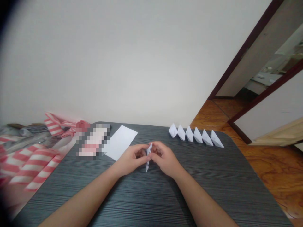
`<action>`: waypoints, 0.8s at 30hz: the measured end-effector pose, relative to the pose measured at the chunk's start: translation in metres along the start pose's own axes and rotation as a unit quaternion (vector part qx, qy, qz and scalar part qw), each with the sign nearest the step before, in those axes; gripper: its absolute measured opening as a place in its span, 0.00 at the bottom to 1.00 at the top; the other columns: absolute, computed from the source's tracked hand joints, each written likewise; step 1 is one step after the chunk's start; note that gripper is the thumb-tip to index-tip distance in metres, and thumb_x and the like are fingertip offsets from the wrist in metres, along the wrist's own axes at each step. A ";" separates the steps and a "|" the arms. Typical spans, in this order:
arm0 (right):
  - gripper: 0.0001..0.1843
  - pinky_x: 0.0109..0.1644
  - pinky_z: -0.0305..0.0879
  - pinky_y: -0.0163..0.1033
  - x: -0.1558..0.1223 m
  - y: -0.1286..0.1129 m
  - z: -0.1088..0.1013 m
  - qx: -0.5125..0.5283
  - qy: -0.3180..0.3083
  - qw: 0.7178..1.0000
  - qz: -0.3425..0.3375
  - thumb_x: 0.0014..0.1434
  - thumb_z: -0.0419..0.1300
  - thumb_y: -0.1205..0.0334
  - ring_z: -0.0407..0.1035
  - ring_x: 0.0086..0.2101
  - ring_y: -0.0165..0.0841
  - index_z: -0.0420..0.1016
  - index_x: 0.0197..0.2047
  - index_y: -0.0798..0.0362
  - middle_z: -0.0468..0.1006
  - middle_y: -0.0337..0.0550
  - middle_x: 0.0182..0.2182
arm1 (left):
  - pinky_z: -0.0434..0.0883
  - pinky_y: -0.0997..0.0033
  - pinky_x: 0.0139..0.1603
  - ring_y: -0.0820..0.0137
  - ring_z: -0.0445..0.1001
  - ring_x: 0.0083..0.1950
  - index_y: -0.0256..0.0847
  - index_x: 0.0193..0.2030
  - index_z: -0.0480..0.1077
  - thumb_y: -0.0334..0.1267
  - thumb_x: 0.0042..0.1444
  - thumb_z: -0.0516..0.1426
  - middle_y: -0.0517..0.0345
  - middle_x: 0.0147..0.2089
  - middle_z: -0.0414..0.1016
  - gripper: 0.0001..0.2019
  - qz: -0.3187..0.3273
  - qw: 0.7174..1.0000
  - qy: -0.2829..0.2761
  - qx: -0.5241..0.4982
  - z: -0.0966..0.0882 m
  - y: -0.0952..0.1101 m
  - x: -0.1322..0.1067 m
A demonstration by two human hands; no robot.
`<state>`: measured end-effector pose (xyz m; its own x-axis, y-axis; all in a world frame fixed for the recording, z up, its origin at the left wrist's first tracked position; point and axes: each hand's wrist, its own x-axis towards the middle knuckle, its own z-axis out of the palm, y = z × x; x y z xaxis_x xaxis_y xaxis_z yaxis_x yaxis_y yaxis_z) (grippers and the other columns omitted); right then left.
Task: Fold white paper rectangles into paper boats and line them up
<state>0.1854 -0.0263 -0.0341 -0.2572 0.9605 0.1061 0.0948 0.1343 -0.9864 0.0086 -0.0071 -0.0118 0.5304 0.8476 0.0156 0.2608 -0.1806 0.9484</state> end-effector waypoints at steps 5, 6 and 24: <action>0.08 0.32 0.63 0.34 -0.002 -0.006 -0.001 -0.091 0.014 0.996 -0.017 0.59 0.54 0.63 0.65 0.28 0.29 0.68 0.42 0.53 0.71 0.39 0.28 | 0.63 0.75 0.29 0.74 0.67 0.29 0.37 0.49 0.68 0.43 0.52 0.57 0.57 0.31 0.70 0.18 0.007 1.000 0.019 0.003 0.001 -0.003 0.000; 0.07 0.32 0.63 0.34 -0.002 -0.008 -0.002 -0.110 0.018 0.993 -0.023 0.59 0.53 0.63 0.65 0.28 0.29 0.69 0.41 0.53 0.71 0.39 0.28 | 0.64 0.75 0.29 0.74 0.67 0.29 0.36 0.49 0.68 0.44 0.52 0.56 0.57 0.30 0.70 0.19 0.006 1.000 0.025 0.007 0.001 -0.003 0.000; 0.14 0.27 0.59 0.32 -0.004 -0.016 -0.002 -0.222 0.013 0.975 -0.026 0.60 0.50 0.67 0.66 0.23 0.28 0.66 0.49 0.51 0.72 0.36 0.24 | 0.66 0.74 0.32 0.73 0.68 0.31 0.38 0.51 0.65 0.38 0.54 0.55 0.58 0.32 0.71 0.17 0.008 0.997 0.023 -0.071 0.001 -0.002 0.000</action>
<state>0.1870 -0.0319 -0.0186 -0.2498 0.9544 0.1636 0.4906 0.2704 -0.8284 0.0086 -0.0070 -0.0138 0.4943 0.8683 0.0418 0.1345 -0.1239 0.9831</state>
